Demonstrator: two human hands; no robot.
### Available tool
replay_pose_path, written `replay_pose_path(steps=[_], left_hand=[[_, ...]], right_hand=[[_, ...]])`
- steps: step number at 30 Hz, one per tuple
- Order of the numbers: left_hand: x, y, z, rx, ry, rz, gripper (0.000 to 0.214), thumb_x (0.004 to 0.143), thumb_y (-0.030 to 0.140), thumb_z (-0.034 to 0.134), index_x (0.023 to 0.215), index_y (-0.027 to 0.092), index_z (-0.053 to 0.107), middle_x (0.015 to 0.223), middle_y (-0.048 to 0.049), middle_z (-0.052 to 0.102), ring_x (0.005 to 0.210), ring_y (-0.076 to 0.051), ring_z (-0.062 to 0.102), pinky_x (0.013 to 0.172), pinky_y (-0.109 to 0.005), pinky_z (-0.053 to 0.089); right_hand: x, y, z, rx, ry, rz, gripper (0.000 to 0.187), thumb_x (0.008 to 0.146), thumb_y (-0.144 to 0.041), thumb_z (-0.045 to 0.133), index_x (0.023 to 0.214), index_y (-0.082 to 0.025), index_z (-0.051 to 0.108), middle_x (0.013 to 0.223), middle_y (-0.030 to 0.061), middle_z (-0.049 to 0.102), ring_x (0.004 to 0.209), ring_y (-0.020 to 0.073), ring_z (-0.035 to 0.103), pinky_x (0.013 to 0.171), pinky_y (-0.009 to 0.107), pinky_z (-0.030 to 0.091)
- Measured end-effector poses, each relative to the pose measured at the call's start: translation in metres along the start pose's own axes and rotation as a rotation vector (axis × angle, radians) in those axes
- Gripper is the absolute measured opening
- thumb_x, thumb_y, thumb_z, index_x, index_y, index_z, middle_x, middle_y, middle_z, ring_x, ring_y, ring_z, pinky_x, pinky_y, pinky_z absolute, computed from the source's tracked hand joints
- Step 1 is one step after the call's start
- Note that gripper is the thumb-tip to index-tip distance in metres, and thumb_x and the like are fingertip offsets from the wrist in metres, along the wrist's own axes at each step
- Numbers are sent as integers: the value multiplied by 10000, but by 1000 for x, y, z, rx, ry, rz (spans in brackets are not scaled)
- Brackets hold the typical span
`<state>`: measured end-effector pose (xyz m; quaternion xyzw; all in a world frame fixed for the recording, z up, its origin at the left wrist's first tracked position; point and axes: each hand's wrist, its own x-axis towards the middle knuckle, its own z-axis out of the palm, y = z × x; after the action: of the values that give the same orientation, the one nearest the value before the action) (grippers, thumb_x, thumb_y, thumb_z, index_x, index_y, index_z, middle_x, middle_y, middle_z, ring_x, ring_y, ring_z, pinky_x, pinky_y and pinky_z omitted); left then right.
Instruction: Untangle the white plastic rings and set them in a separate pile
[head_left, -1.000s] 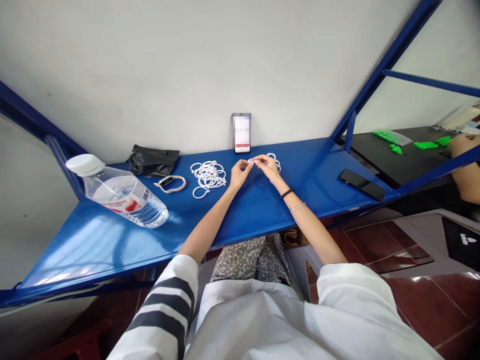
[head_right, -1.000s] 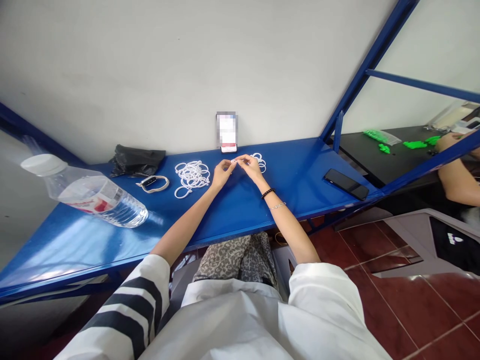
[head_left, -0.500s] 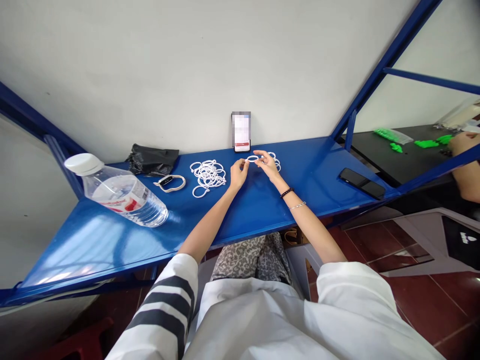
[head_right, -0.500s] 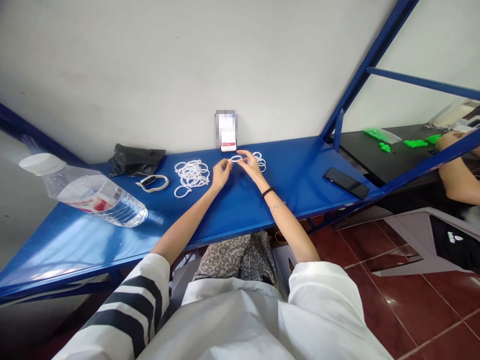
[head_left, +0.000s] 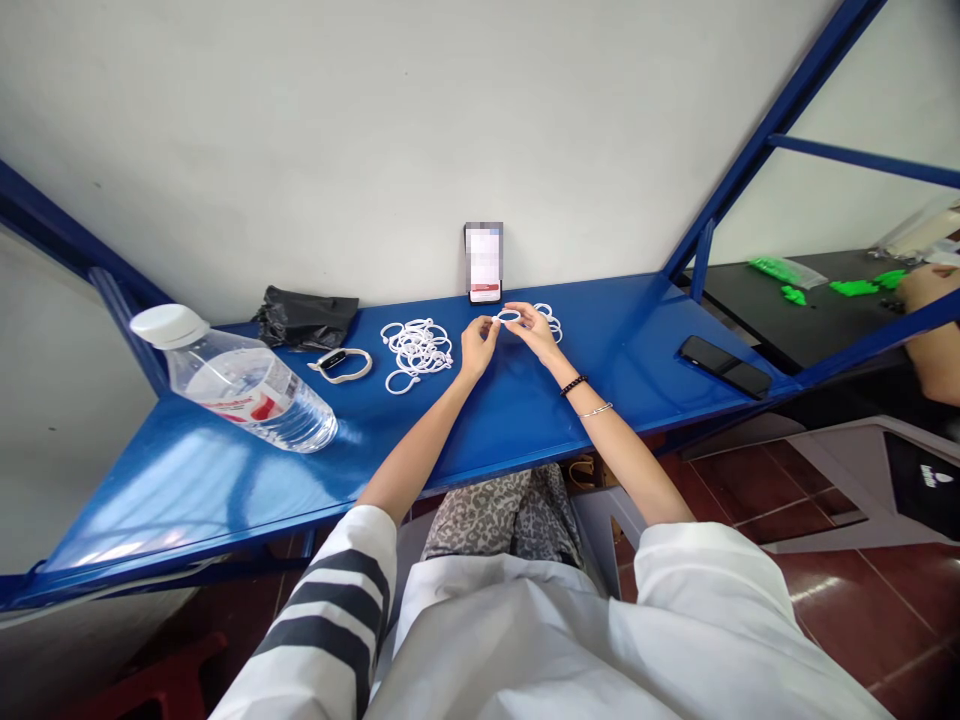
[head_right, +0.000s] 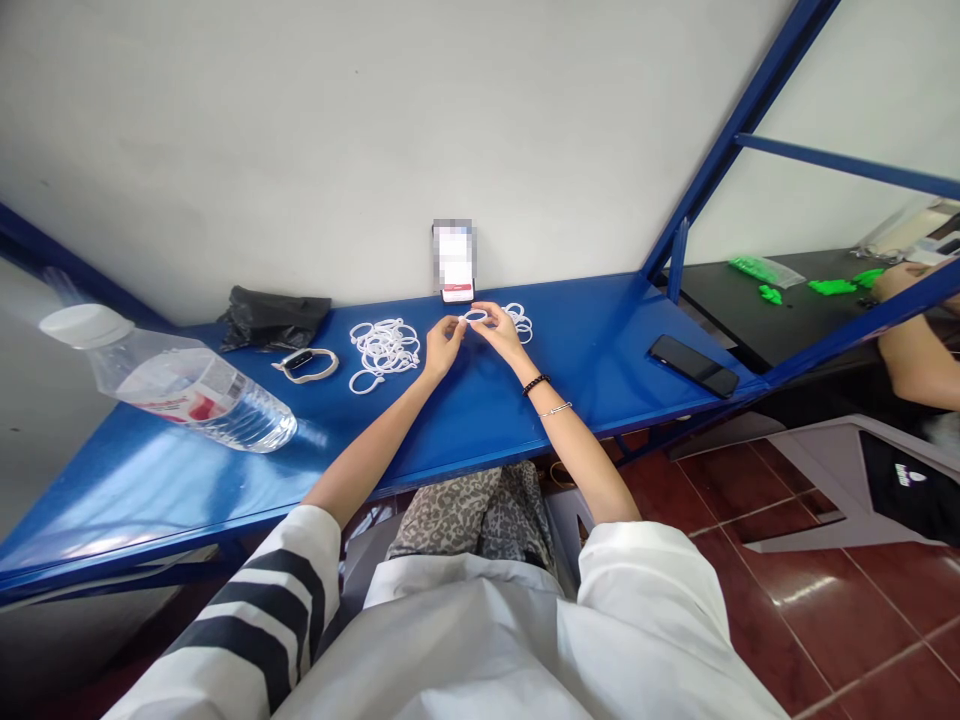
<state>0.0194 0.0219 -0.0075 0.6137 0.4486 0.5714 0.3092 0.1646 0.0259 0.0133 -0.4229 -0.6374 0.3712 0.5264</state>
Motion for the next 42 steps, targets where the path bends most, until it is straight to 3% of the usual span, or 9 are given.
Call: replay_pose_path(steps=[10, 19, 32, 42], left_hand=[[1, -1, -2, -62, 6, -87, 251, 885, 425, 570, 854, 180, 619, 798, -41, 660, 675, -148, 601, 672, -269, 490], [2, -1, -2, -85, 17, -45, 235, 883, 421, 572, 827, 193, 589, 762, -26, 632, 648, -140, 588, 649, -263, 479], [1, 0, -2, -97, 3, -81, 245, 896, 430, 538, 859, 196, 599, 753, -20, 624, 631, -130, 576, 647, -254, 469], [2, 3, -3, -116, -19, -118, 317, 940, 438, 448, 801, 195, 597, 718, -15, 620, 625, -131, 569, 626, -250, 451]], right_hand=[[-4, -3, 2, -154, -37, -104, 449, 745, -349, 682, 1170, -229, 601, 1251, 80, 604, 816, 168, 599, 700, 308, 518], [-2, 0, 3, -348, -23, -151, 469, 754, -305, 682, 1211, -240, 596, 1180, 92, 573, 784, 184, 575, 698, 347, 521], [-4, -7, 4, -357, 51, -101, 376, 679, -290, 738, 1010, -211, 577, 945, 33, 623, 778, 173, 565, 671, 305, 466], [-5, -9, 2, -332, 53, -121, 403, 679, -390, 745, 1004, -222, 577, 892, 26, 619, 777, 187, 566, 692, 320, 461]])
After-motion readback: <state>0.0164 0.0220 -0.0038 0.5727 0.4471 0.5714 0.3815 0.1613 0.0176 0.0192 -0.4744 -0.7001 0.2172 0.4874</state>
